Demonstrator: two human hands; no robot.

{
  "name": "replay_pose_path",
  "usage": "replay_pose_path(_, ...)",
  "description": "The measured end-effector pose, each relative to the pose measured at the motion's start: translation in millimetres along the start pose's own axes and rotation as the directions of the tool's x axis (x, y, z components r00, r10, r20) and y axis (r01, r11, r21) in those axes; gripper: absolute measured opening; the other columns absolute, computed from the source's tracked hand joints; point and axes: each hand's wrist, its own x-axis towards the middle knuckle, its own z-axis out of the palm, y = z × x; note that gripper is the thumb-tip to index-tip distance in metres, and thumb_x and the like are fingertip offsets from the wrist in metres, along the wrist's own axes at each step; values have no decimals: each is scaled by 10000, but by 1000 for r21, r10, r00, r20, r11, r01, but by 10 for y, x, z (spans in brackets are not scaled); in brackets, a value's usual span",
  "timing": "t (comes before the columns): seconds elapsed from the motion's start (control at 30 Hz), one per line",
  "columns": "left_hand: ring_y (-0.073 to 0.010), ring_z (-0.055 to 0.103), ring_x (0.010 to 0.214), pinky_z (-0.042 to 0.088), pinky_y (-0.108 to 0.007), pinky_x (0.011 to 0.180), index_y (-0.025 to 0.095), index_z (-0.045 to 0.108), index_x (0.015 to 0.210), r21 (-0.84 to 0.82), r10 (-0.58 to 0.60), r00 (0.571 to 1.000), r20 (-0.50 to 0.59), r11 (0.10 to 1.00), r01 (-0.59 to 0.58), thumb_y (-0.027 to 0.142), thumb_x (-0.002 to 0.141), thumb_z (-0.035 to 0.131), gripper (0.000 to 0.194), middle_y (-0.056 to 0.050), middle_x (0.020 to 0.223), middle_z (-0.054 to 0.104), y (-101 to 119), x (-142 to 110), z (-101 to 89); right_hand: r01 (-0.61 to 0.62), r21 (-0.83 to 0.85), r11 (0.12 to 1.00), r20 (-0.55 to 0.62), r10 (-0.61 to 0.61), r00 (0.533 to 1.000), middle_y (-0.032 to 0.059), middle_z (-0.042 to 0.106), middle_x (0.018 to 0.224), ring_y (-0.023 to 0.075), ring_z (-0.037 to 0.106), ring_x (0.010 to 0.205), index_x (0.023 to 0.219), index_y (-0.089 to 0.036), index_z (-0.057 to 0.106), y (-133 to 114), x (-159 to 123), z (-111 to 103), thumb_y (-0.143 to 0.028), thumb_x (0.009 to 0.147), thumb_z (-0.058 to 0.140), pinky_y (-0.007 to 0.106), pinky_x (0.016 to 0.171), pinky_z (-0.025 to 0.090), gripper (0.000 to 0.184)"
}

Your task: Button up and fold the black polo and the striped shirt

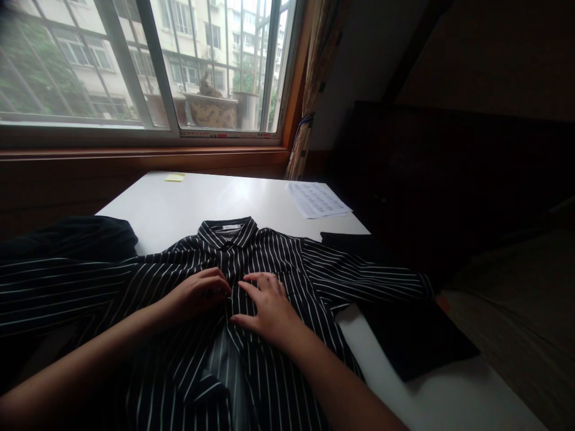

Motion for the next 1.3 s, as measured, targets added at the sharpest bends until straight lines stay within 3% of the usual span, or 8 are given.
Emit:
replay_pose_path(0.1,-136,592,821,511,-249,703,197,665,1064,-11,-23,999,-28,1000,22,206,929,587,157,-50,989,606,-30,1,-18,-9,6,1000,13,9,1000,49,478,1411,294,347,1323,1374,-311,535,-1,0,-7,-559,737,764,473,1111,340,720)
replay_pose_path(0.2,-170,587,909,510,-306,792,215,684,1060,47,24,999,-22,999,-23,235,915,628,157,-57,1012,613,-40,4,-27,-11,11,1000,17,11,1000,43,474,1414,288,346,1324,1378,-312,531,-3,-1,-12,-570,743,755,464,1115,339,721)
replay_pose_path(0.47,-216,541,1001,485,-388,891,267,678,1162,169,57,995,84,983,-71,306,886,684,279,-76,1119,585,-40,-13,-118,-11,24,1000,64,9,998,54,436,1445,291,312,1355,1405,-310,504,-3,-19,-45,-572,715,775,456,1143,305,786)
replay_pose_path(0.6,-230,514,1068,472,-397,930,338,661,1226,145,95,983,158,982,-118,301,876,696,354,-75,1187,558,-42,-28,-205,6,28,1000,101,-9,995,63,398,1472,289,280,1379,1439,-290,464,0,-37,-67,-613,652,798,444,1167,270,914)
replay_pose_path(0.87,-237,473,1148,453,-394,991,401,705,1158,41,115,948,296,990,-132,328,923,629,257,-55,1293,539,124,-30,-395,4,46,999,124,-9,992,74,366,1491,301,252,1399,1463,-286,430,-9,-44,-78,-622,634,802,458,1175,255,969)
replay_pose_path(1.17,-241,495,1152,454,-390,1001,357,741,1100,-51,135,949,285,991,-126,350,921,632,210,-56,1306,576,100,-17,-428,-3,44,999,130,-3,992,73,363,1493,300,243,1405,1471,-289,417,-5,-51,-79,-622,642,797,463,1177,254,971)
replay_pose_path(1.3,-237,515,1142,452,-402,1000,333,676,1221,-55,121,956,267,992,-111,300,923,625,304,-69,1269,601,80,-15,-418,6,39,999,127,-11,992,69,362,1495,295,246,1405,1468,-290,420,-9,-51,-83,-628,654,788,460,1179,255,956)
